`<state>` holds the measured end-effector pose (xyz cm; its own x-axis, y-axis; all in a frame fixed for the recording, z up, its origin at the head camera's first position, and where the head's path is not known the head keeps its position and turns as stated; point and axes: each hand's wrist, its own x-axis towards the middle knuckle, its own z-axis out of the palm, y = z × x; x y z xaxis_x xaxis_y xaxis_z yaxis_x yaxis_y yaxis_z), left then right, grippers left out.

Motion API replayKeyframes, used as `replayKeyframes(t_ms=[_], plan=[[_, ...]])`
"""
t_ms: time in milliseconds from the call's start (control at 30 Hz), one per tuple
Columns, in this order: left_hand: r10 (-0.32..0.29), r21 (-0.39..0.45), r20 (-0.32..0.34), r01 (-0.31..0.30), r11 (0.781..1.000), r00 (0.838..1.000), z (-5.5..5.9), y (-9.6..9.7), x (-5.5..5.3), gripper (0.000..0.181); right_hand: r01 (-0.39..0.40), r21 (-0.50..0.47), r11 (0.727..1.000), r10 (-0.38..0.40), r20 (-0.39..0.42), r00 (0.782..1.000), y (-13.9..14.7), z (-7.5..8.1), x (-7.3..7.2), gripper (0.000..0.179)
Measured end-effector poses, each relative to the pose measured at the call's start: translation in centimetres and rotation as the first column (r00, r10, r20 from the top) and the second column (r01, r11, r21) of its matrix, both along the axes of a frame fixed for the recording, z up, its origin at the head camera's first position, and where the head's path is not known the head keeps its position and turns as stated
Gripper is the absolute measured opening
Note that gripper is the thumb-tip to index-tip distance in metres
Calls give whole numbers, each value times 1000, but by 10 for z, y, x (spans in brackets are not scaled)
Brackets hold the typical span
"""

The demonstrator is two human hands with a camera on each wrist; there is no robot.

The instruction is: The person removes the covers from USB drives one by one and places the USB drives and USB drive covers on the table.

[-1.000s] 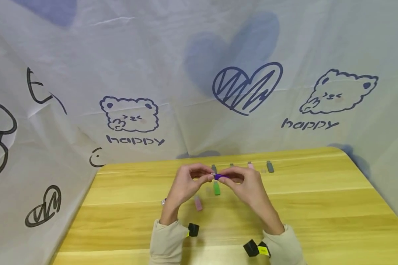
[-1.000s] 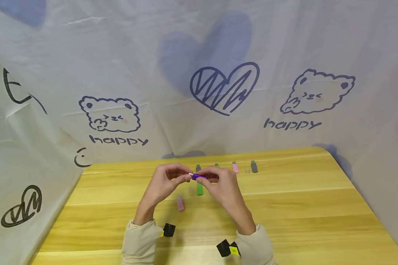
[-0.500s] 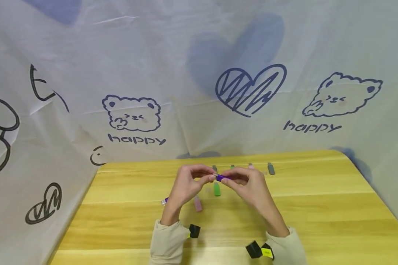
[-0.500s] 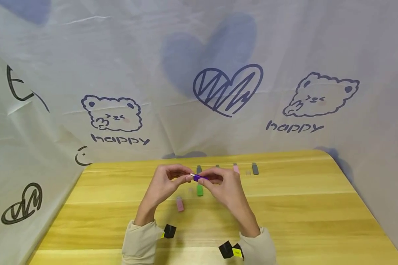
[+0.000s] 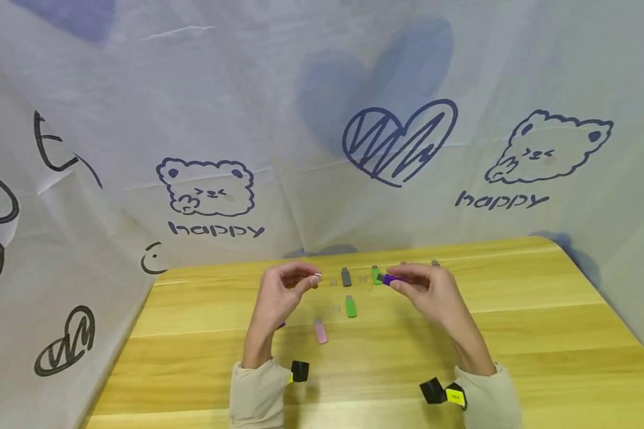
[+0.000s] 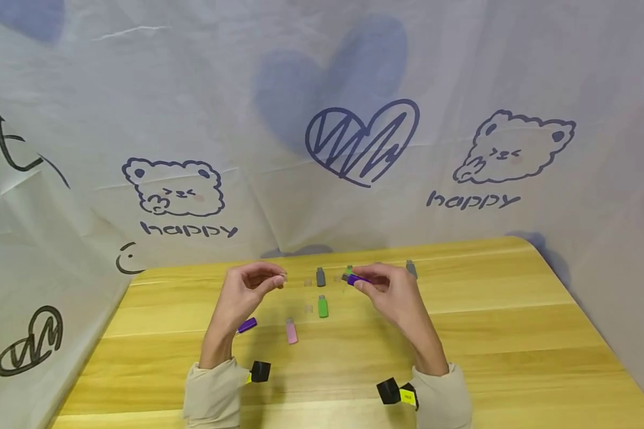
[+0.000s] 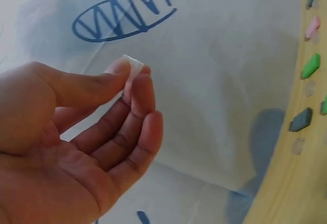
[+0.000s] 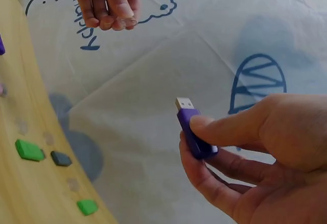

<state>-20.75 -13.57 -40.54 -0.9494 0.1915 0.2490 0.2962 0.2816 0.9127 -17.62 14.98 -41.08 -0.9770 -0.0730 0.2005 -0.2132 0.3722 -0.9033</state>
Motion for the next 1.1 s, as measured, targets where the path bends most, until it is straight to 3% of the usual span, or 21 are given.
replayKeyframes(t_ms=[100,233,433,700,900,1100], plan=[[0,-28,6,0,1000,1000,-7,5,-4,8,34,46,998,-36,28,999,4,-7,-4,16],[-19,-81,14,20,997,1000,-16,13,-9,7,111,31,993,-113,91,989,9,-18,-10,15],[-78,-129,51,84,988,996,-24,26,-11,6,204,76,976,-210,90,973,9,-37,-19,17],[-84,-145,70,93,985,994,-31,33,-13,5,232,204,951,-271,192,943,3,-66,-29,13],[-118,-166,80,130,977,990,-38,40,-14,6,238,275,931,-287,155,945,-14,-77,-29,11],[-102,-262,83,120,957,991,-46,50,-15,6,253,364,897,-310,109,944,-26,-82,-28,13]])
